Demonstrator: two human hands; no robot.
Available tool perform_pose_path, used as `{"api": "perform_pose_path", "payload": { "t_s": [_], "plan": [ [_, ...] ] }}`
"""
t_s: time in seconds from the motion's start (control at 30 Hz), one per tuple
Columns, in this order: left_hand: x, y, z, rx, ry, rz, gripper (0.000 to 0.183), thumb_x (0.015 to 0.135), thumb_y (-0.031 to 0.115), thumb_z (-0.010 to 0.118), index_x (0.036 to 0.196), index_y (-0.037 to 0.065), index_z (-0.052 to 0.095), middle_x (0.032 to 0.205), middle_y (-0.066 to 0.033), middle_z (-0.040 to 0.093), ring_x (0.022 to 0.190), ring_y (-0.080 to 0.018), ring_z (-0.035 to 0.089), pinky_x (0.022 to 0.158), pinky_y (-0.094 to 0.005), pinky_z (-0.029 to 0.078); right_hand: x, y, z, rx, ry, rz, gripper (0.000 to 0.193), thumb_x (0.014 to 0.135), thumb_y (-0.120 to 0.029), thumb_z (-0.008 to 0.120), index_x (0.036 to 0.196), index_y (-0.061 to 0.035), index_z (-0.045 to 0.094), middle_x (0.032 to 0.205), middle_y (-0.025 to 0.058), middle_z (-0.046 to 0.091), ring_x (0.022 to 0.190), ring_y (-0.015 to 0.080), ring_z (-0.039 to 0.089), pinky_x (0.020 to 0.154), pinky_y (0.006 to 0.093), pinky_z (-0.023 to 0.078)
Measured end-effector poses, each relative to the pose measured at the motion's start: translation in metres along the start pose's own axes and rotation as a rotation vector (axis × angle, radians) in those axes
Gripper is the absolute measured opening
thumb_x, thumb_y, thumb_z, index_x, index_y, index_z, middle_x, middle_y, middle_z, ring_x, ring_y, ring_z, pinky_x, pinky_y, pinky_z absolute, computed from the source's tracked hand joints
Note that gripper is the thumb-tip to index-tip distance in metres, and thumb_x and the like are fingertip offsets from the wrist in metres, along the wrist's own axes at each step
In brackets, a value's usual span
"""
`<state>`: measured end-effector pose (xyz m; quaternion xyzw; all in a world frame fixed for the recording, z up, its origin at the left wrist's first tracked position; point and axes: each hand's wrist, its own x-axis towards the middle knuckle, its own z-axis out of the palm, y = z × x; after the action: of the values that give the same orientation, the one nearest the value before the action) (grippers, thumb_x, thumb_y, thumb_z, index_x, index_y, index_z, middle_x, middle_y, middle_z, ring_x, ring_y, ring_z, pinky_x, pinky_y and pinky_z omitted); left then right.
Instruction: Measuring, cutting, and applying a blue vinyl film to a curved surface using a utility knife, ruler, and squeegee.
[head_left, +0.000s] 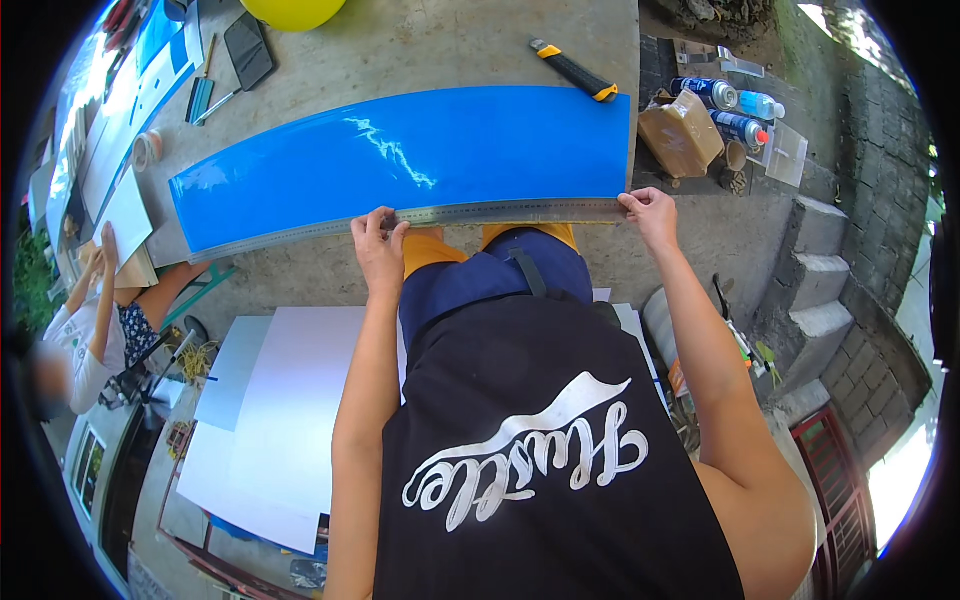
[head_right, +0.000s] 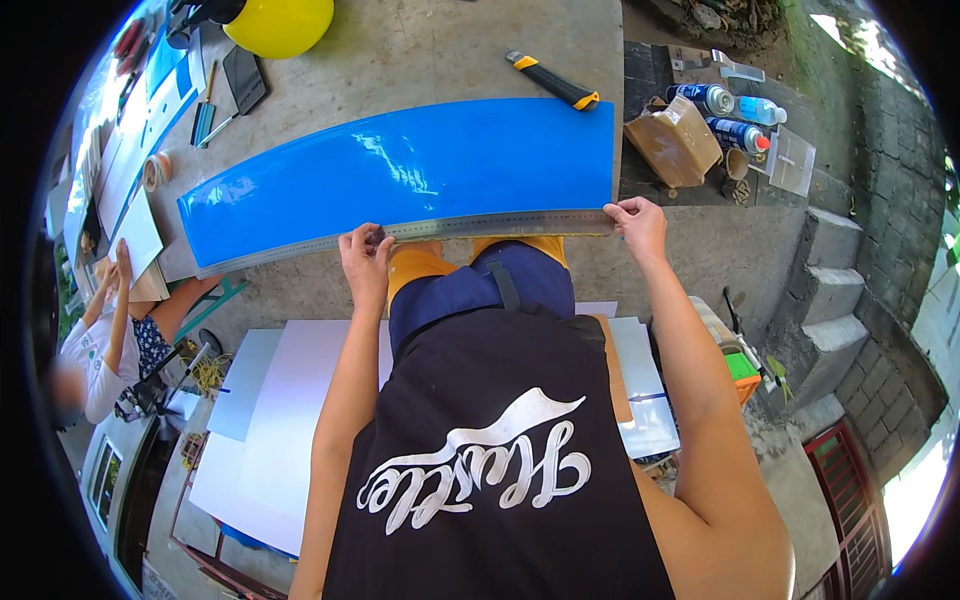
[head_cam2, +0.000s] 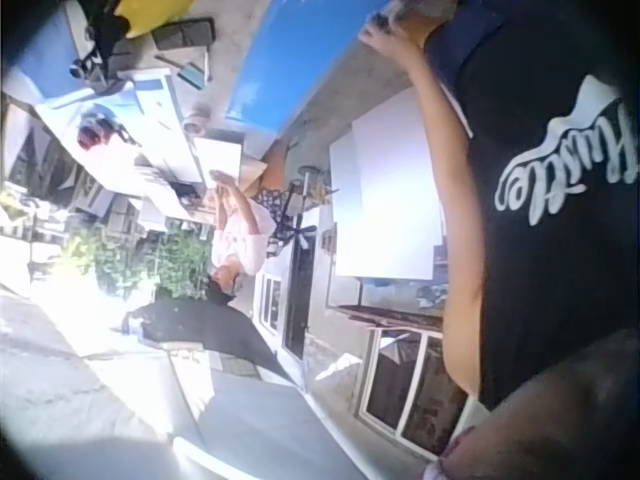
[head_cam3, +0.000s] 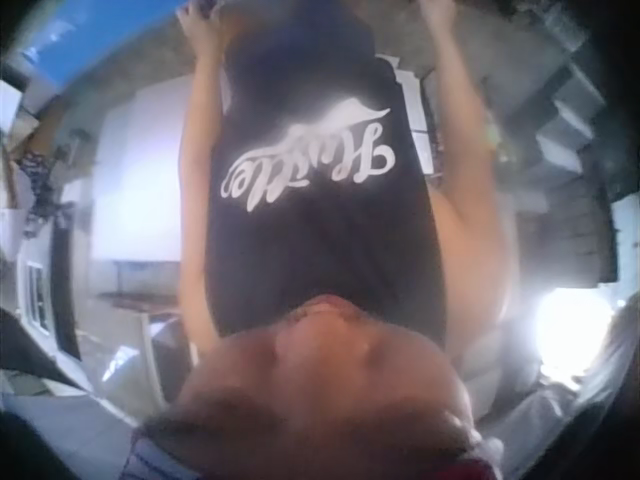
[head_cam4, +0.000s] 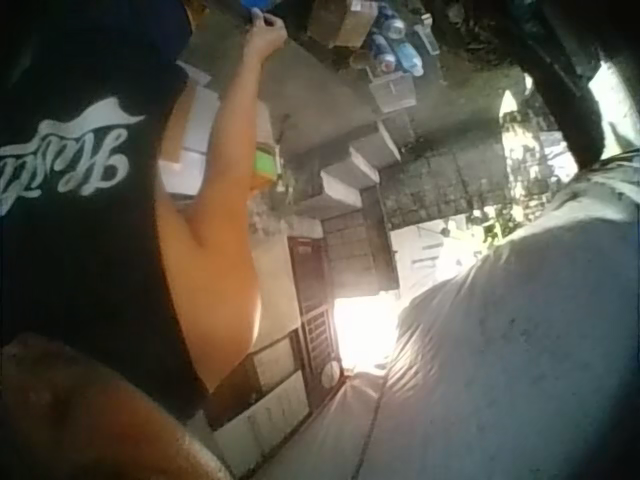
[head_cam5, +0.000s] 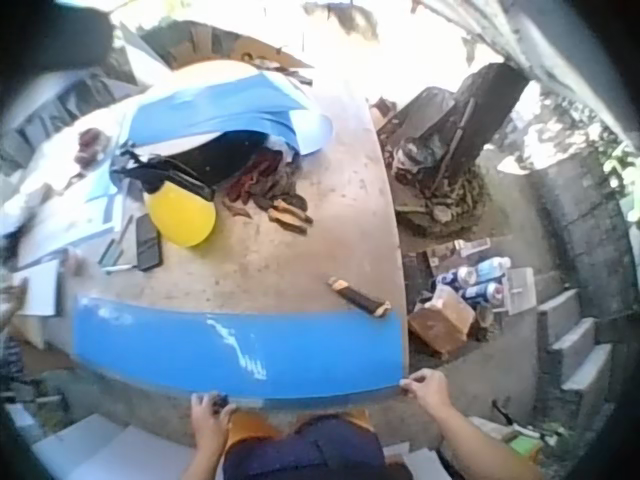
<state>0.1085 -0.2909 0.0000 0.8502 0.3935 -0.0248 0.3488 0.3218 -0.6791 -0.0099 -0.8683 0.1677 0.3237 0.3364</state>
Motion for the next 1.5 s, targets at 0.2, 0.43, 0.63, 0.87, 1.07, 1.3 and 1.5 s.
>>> {"api": "perform_pose_path", "payload": {
  "t_s": [0.2, 0.43, 0.63, 0.87, 1.07, 1.3, 1.5],
  "plan": [
    [-0.0001, 0.0022, -0.0001, 0.001, -0.003, -0.011, 0.031, 0.084, 0.010, 0.080, 0.111, 0.011, 0.066, 0.109, -0.0091, 0.052, 0.085, -0.0213, 0.057, 0.077, -0.0355, 0.053, 0.0022, 0.0022, 0.0014, -0.015, 0.026, 0.003, 0.028, 0.083, -0.025, 0.085, 0.090, 0.0004, 0.074, 0.078, 0.0051, 0.073, 0.063, 0.0086, 0.063, 0.059, 0.0253, 0.052],
    [-0.0006, -0.0004, 0.0009, -0.019, 0.010, 0.004, 0.031, 0.083, 0.009, 0.080, 0.111, 0.011, 0.066, 0.109, -0.0092, 0.052, 0.086, -0.0221, 0.058, 0.077, -0.0361, 0.053, 0.0021, 0.0035, 0.0043, -0.021, 0.046, -0.007, 0.027, 0.084, -0.025, 0.084, 0.090, 0.0001, 0.074, 0.077, 0.0047, 0.073, 0.063, 0.0086, 0.063, 0.059, 0.0257, 0.052],
    [-0.0017, 0.0000, 0.0025, -0.037, 0.013, -0.013, 0.031, 0.083, 0.009, 0.080, 0.110, 0.011, 0.066, 0.108, -0.0100, 0.053, 0.086, -0.0238, 0.058, 0.078, -0.0369, 0.053, 0.0013, 0.0017, 0.0032, -0.047, 0.043, -0.014, 0.027, 0.084, -0.024, 0.083, 0.091, 0.0004, 0.074, 0.078, 0.0052, 0.073, 0.064, 0.0088, 0.064, 0.061, 0.0253, 0.053],
    [-0.0013, 0.0000, 0.0027, -0.036, 0.032, 0.020, 0.031, 0.083, 0.007, 0.079, 0.110, 0.010, 0.065, 0.107, -0.0112, 0.053, 0.089, -0.0249, 0.060, 0.079, -0.0370, 0.053, 0.0015, -0.0022, 0.0012, -0.057, 0.034, -0.021, 0.027, 0.084, -0.024, 0.084, 0.091, 0.0010, 0.074, 0.079, 0.0056, 0.074, 0.065, 0.0092, 0.065, 0.061, 0.0249, 0.054],
    [-0.0008, 0.0002, 0.0030, -0.032, 0.026, 0.007, 0.031, 0.083, 0.006, 0.079, 0.111, 0.010, 0.065, 0.108, -0.0109, 0.054, 0.090, -0.0253, 0.061, 0.080, -0.0371, 0.053, 0.0020, -0.0018, 0.0007, -0.057, 0.026, -0.024, 0.028, 0.084, -0.024, 0.084, 0.092, 0.0010, 0.075, 0.079, 0.0059, 0.074, 0.064, 0.0090, 0.065, 0.060, 0.0249, 0.054],
    [-0.0001, -0.0049, 0.0057, -0.059, 0.057, 0.041, 0.034, 0.081, 0.009, 0.082, 0.111, 0.010, 0.068, 0.105, -0.0071, 0.052, 0.080, -0.0187, 0.053, 0.075, -0.0339, 0.052, 0.0019, -0.0008, 0.0019, -0.049, 0.037, -0.040, 0.029, 0.084, -0.025, 0.084, 0.091, 0.0009, 0.074, 0.079, 0.0054, 0.073, 0.064, 0.0088, 0.064, 0.060, 0.0250, 0.053],
    [-0.0011, 0.0033, 0.0024, -0.044, 0.025, 0.004, 0.031, 0.084, 0.006, 0.079, 0.112, 0.010, 0.065, 0.108, -0.0095, 0.054, 0.087, -0.0236, 0.060, 0.078, -0.0364, 0.053, 0.0011, -0.0020, 0.0006, -0.061, 0.037, -0.051, 0.029, 0.084, -0.026, 0.084, 0.091, 0.0007, 0.074, 0.077, 0.0048, 0.072, 0.064, 0.0089, 0.064, 0.060, 0.0254, 0.053]
  ]
}}
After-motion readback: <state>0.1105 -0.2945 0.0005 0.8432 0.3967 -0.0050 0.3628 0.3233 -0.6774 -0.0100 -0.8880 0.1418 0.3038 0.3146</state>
